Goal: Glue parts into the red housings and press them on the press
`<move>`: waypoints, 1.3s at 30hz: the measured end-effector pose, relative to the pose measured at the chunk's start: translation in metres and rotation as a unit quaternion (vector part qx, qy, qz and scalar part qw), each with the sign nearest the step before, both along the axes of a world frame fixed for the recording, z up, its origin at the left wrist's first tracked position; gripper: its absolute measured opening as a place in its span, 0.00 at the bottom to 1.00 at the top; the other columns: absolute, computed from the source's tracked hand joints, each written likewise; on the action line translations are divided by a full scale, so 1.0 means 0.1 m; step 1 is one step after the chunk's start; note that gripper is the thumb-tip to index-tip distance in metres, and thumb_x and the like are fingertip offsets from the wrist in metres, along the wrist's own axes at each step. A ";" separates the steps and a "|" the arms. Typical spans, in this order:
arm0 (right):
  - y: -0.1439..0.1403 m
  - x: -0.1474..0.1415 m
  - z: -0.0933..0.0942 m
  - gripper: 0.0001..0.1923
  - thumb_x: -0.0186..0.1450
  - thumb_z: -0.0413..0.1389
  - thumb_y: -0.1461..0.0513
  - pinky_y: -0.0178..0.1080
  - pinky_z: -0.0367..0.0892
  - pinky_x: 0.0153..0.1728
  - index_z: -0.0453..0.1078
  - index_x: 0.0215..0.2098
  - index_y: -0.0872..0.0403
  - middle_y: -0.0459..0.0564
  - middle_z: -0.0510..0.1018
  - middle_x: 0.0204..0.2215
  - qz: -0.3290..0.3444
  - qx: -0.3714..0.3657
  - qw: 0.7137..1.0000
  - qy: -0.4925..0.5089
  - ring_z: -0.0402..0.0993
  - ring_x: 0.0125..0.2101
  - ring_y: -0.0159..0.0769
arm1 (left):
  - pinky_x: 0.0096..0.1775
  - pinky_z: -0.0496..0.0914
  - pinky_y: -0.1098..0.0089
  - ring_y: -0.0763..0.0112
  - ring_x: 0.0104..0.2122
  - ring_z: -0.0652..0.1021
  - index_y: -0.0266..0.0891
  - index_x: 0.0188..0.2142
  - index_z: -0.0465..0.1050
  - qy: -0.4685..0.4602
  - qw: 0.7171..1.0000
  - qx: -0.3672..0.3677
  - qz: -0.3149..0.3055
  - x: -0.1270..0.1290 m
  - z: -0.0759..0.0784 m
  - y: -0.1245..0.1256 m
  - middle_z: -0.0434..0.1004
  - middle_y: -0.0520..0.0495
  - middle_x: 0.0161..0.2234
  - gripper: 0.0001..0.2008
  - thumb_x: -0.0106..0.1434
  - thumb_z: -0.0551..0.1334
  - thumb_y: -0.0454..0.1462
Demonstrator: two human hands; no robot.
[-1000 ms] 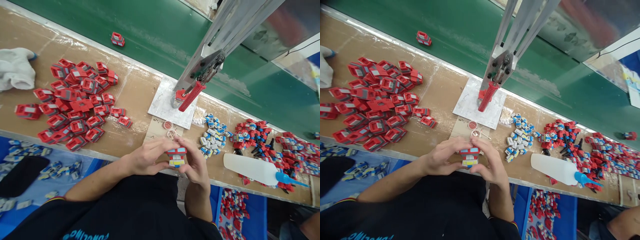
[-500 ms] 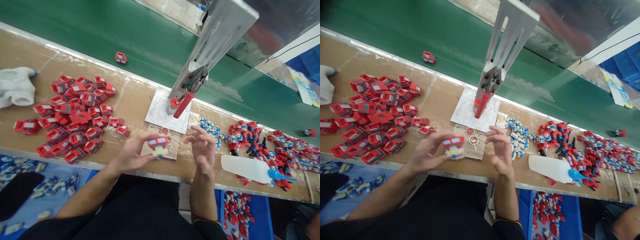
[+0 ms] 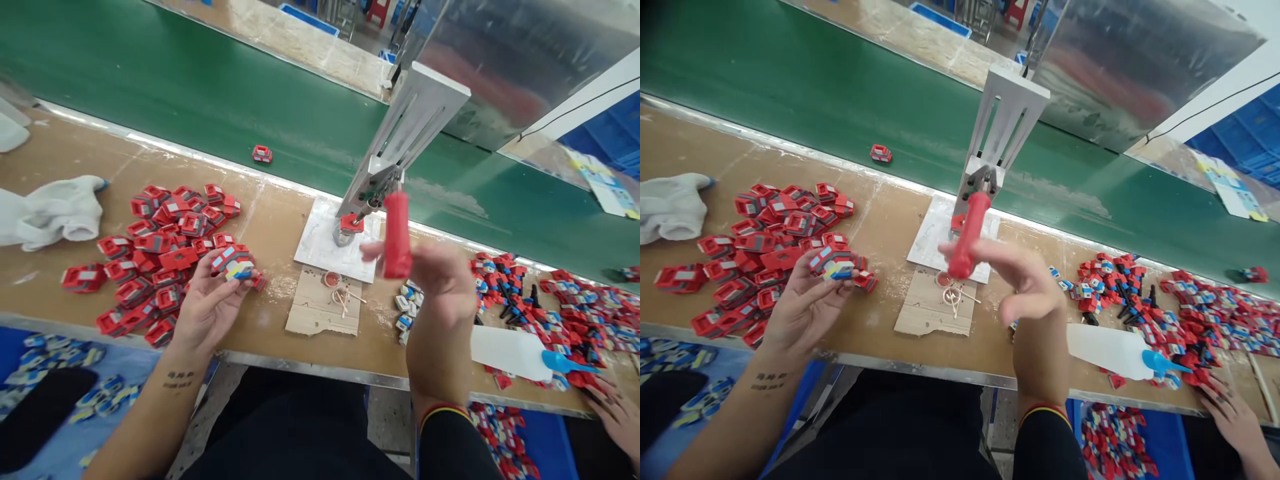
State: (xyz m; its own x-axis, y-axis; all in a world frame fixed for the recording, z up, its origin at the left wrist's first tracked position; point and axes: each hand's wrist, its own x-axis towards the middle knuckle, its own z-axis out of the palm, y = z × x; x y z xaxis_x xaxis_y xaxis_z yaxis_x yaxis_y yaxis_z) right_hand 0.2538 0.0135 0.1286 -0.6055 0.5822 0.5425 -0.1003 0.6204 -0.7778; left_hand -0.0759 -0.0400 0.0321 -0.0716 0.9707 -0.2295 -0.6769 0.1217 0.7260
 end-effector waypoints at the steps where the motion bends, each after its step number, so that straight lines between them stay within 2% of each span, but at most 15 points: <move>1: 0.10 -0.01 0.14 0.38 0.66 0.61 0.36 0.46 0.81 0.46 0.60 0.71 0.30 0.46 0.80 0.60 -0.030 0.009 0.999 0.019 0.82 0.53 0.43 | 0.38 0.83 0.76 0.67 0.37 0.88 0.51 0.45 0.83 0.002 1.000 0.000 -0.005 0.02 0.01 0.02 0.88 0.50 0.42 0.27 0.45 0.84 0.34; 4: 0.36 -0.08 0.49 0.44 0.63 0.59 0.32 0.45 0.79 0.51 0.52 0.73 0.29 0.42 0.72 0.68 -0.153 0.029 0.986 0.054 0.76 0.62 0.42 | 0.37 0.83 0.74 0.65 0.36 0.88 0.51 0.43 0.83 0.014 1.000 0.006 -0.022 0.09 0.03 0.07 0.88 0.50 0.42 0.24 0.47 0.84 0.38; 7: 0.36 -0.09 0.48 0.34 0.67 0.61 0.39 0.43 0.78 0.51 0.59 0.68 0.29 0.40 0.73 0.66 -0.211 0.061 0.970 0.101 0.77 0.61 0.38 | 0.35 0.83 0.75 0.67 0.35 0.88 0.51 0.42 0.82 0.040 0.999 0.023 -0.020 0.10 0.02 0.03 0.88 0.52 0.39 0.22 0.49 0.83 0.39; 9: 0.25 -0.04 0.20 0.21 0.68 0.65 0.45 0.40 0.78 0.42 0.73 0.56 0.37 0.42 0.82 0.55 -0.279 0.073 0.953 0.092 0.82 0.46 0.35 | 0.35 0.82 0.75 0.66 0.35 0.88 0.50 0.42 0.82 0.065 0.997 0.032 -0.011 0.04 -0.01 -0.05 0.88 0.51 0.39 0.21 0.50 0.83 0.40; 10: 0.20 -0.01 0.00 0.12 0.67 0.66 0.48 0.39 0.77 0.37 0.78 0.44 0.43 0.44 0.84 0.42 -0.328 0.068 0.941 0.051 0.81 0.37 0.34 | 0.35 0.83 0.74 0.66 0.35 0.88 0.50 0.43 0.81 0.079 0.996 0.036 -0.004 0.00 -0.03 -0.08 0.88 0.51 0.39 0.21 0.51 0.83 0.40; 12: 0.17 0.01 -0.44 0.13 0.63 0.68 0.50 0.40 0.73 0.32 0.77 0.36 0.49 0.44 0.81 0.30 -0.427 -0.036 0.901 -0.061 0.74 0.28 0.33 | 0.37 0.83 0.72 0.67 0.34 0.87 0.49 0.45 0.81 0.109 0.993 0.046 0.008 -0.06 -0.05 -0.11 0.88 0.51 0.39 0.22 0.52 0.82 0.40; 15: 0.30 -0.07 -0.95 0.28 0.51 0.75 0.52 0.45 0.74 0.36 0.76 0.46 0.51 0.50 0.82 0.39 -0.461 -0.168 0.861 -0.135 0.74 0.31 0.36 | 0.40 0.83 0.70 0.67 0.35 0.87 0.47 0.47 0.78 0.159 0.984 0.080 -0.016 0.00 -0.04 0.01 0.87 0.50 0.38 0.25 0.51 0.83 0.40; 18: 0.40 -0.15 -1.12 0.22 0.55 0.70 0.50 0.45 0.75 0.40 0.74 0.42 0.51 0.53 0.83 0.42 -0.428 -0.209 0.868 -0.139 0.78 0.37 0.40 | 0.42 0.82 0.69 0.65 0.38 0.87 0.43 0.45 0.76 0.194 0.971 0.125 -0.057 0.18 0.00 0.24 0.87 0.47 0.40 0.26 0.50 0.82 0.44; 21: 0.34 0.07 -1.07 0.18 0.59 0.66 0.48 0.43 0.75 0.37 0.68 0.37 0.50 0.52 0.84 0.38 -0.416 -0.217 0.869 -0.156 0.81 0.37 0.41 | 0.44 0.81 0.67 0.64 0.41 0.87 0.44 0.44 0.75 0.204 0.963 0.162 -0.074 0.29 -0.01 0.44 0.87 0.46 0.41 0.26 0.52 0.82 0.45; 24: 0.40 0.52 -0.95 0.16 0.62 0.64 0.50 0.43 0.74 0.37 0.66 0.37 0.50 0.51 0.83 0.36 -0.469 -0.212 0.830 -0.213 0.80 0.35 0.42 | 0.44 0.80 0.67 0.67 0.39 0.86 0.44 0.45 0.73 0.226 0.952 0.180 -0.097 0.32 -0.04 0.58 0.86 0.47 0.40 0.24 0.55 0.80 0.45; 27: 0.81 0.85 -0.85 0.12 0.61 0.65 0.58 0.46 0.72 0.44 0.69 0.39 0.52 0.54 0.80 0.38 -0.546 -0.184 0.765 -0.287 0.78 0.41 0.46 | 0.44 0.79 0.65 0.65 0.39 0.86 0.44 0.46 0.71 0.250 0.939 0.203 -0.123 0.44 -0.07 0.79 0.86 0.46 0.41 0.25 0.55 0.79 0.44; 30: 1.32 0.93 -0.82 0.09 0.58 0.65 0.65 0.45 0.69 0.51 0.74 0.37 0.54 0.57 0.79 0.43 -0.558 -0.168 0.730 -0.357 0.76 0.47 0.48 | 0.47 0.79 0.61 0.60 0.43 0.86 0.43 0.47 0.69 0.288 0.915 0.236 -0.159 0.68 -0.10 1.06 0.85 0.44 0.43 0.26 0.56 0.78 0.44; 34: 1.58 0.96 -0.81 0.17 0.57 0.66 0.67 0.46 0.69 0.54 0.77 0.45 0.55 0.57 0.79 0.46 -0.541 -0.145 0.723 -0.406 0.75 0.49 0.48 | 0.50 0.76 0.59 0.60 0.44 0.84 0.42 0.46 0.68 0.372 0.865 0.284 -0.184 0.99 -0.15 1.38 0.83 0.43 0.43 0.20 0.57 0.73 0.41; 37: 1.47 1.07 -0.69 0.26 0.65 0.60 0.63 0.51 0.66 0.61 0.69 0.61 0.55 0.63 0.72 0.59 -0.575 -0.094 0.715 -0.386 0.70 0.58 0.52 | 0.51 0.75 0.58 0.60 0.43 0.83 0.42 0.45 0.68 0.393 0.848 0.298 -0.196 1.14 -0.18 1.49 0.83 0.44 0.43 0.19 0.56 0.72 0.36; 39: 1.34 1.07 -0.52 0.26 0.72 0.52 0.58 0.54 0.67 0.61 0.62 0.67 0.53 0.64 0.68 0.63 -0.613 -0.032 0.734 -0.291 0.68 0.60 0.52 | 0.53 0.74 0.57 0.60 0.45 0.83 0.42 0.45 0.68 0.390 0.844 0.304 -0.208 1.21 -0.18 1.52 0.83 0.44 0.43 0.19 0.55 0.71 0.34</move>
State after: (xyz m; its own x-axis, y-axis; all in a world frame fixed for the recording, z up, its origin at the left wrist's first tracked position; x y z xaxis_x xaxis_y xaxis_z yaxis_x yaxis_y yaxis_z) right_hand 0.3610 0.1470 0.0769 0.2761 0.8963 0.3470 0.8634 -0.0727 -0.4993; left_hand 0.0450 0.1122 0.0142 0.4050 0.8708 0.2786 0.0456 -0.3235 0.9451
